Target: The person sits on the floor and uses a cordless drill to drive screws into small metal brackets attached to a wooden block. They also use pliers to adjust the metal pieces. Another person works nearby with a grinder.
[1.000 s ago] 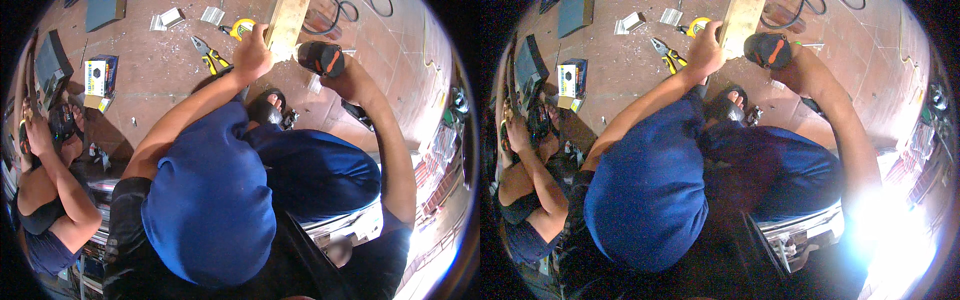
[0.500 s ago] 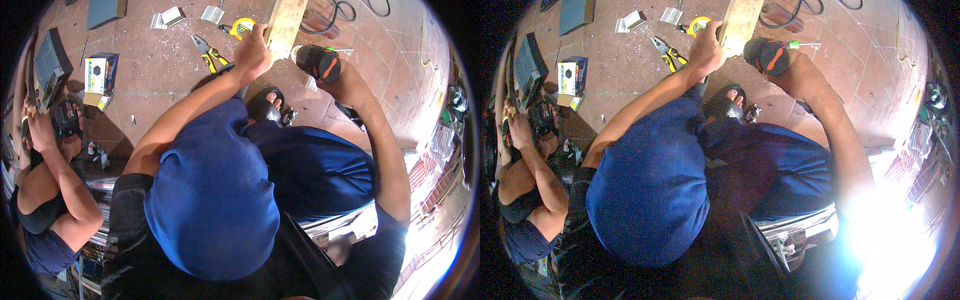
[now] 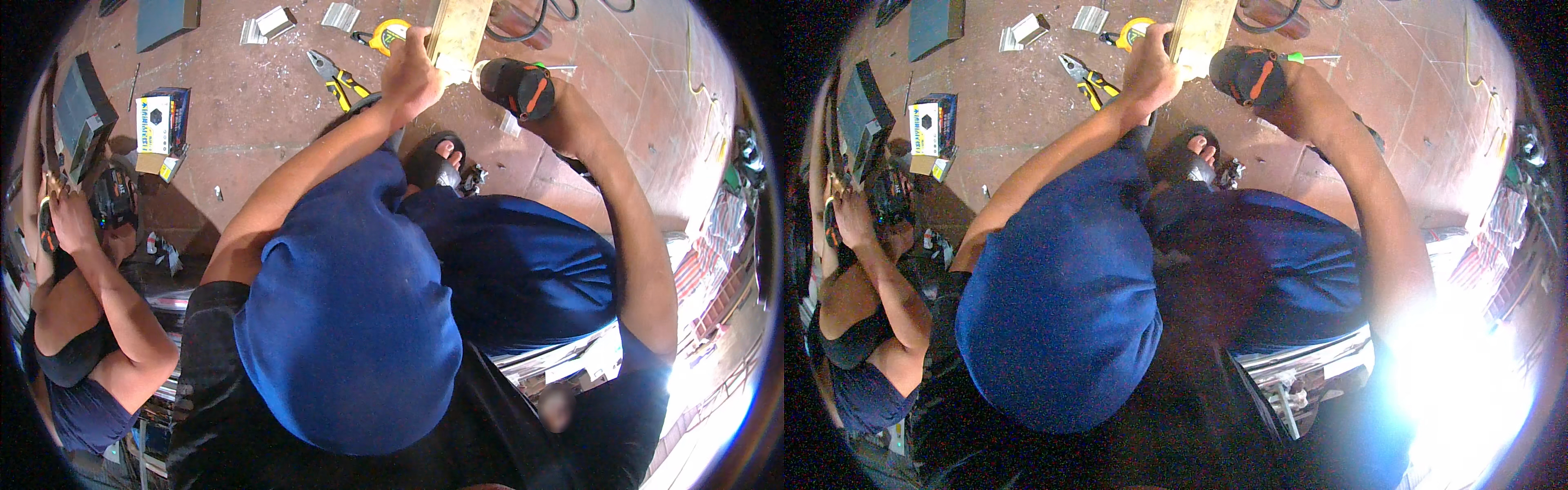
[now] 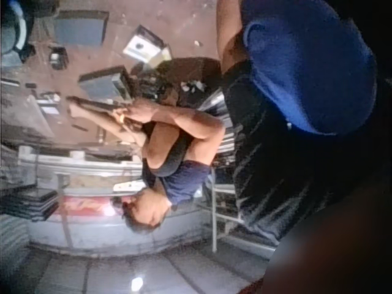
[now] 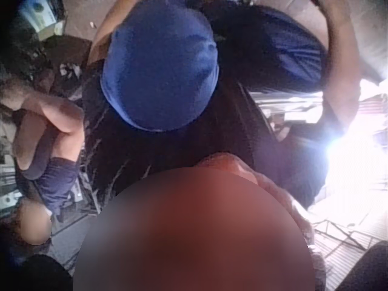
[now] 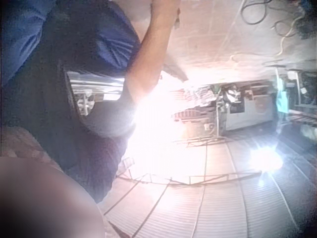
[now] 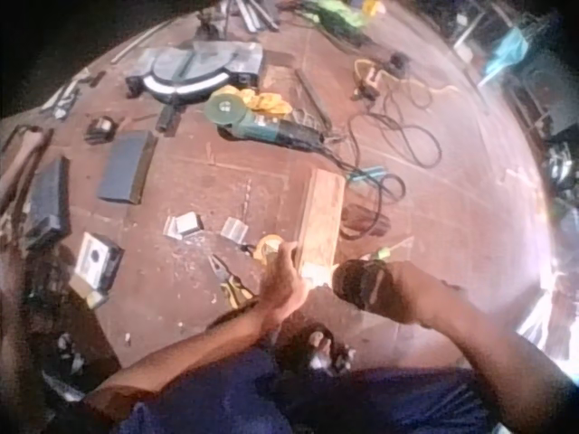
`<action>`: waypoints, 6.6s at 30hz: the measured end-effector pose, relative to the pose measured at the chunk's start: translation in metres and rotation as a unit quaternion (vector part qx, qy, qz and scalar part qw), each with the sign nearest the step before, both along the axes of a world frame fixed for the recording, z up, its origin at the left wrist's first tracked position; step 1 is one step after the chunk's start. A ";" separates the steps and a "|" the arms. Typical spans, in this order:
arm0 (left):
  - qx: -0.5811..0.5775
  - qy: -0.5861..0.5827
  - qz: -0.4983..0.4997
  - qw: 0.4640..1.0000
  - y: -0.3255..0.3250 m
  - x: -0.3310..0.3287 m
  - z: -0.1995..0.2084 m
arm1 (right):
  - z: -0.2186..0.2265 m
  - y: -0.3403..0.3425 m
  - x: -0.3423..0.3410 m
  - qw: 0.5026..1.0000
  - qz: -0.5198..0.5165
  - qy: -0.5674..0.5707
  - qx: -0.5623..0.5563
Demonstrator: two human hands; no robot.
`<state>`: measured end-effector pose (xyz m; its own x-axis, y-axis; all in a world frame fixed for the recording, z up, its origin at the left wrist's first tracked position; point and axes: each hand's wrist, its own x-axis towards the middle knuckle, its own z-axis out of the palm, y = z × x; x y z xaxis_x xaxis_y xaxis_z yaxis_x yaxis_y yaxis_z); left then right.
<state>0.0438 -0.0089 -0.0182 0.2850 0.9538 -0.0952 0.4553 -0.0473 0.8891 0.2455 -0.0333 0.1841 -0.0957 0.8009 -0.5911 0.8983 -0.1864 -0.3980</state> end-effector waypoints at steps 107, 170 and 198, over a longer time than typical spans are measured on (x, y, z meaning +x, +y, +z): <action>-0.045 0.025 0.036 0.998 0.002 -0.001 0.015 | 0.011 0.015 -0.007 0.999 0.022 0.027 0.010; -0.023 0.049 0.009 0.999 0.005 0.002 -0.008 | 0.009 0.033 -0.028 0.997 0.070 -0.034 -0.020; -0.041 0.070 0.041 0.996 -0.001 0.010 -0.017 | -0.028 0.036 0.004 0.994 0.044 -0.051 -0.082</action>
<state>0.0540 -0.0096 -0.0348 0.1845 0.9608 -0.2071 0.5747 0.0655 0.8158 0.2494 0.0030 0.1566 -0.0932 0.6844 -0.7232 0.9482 -0.1605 -0.2741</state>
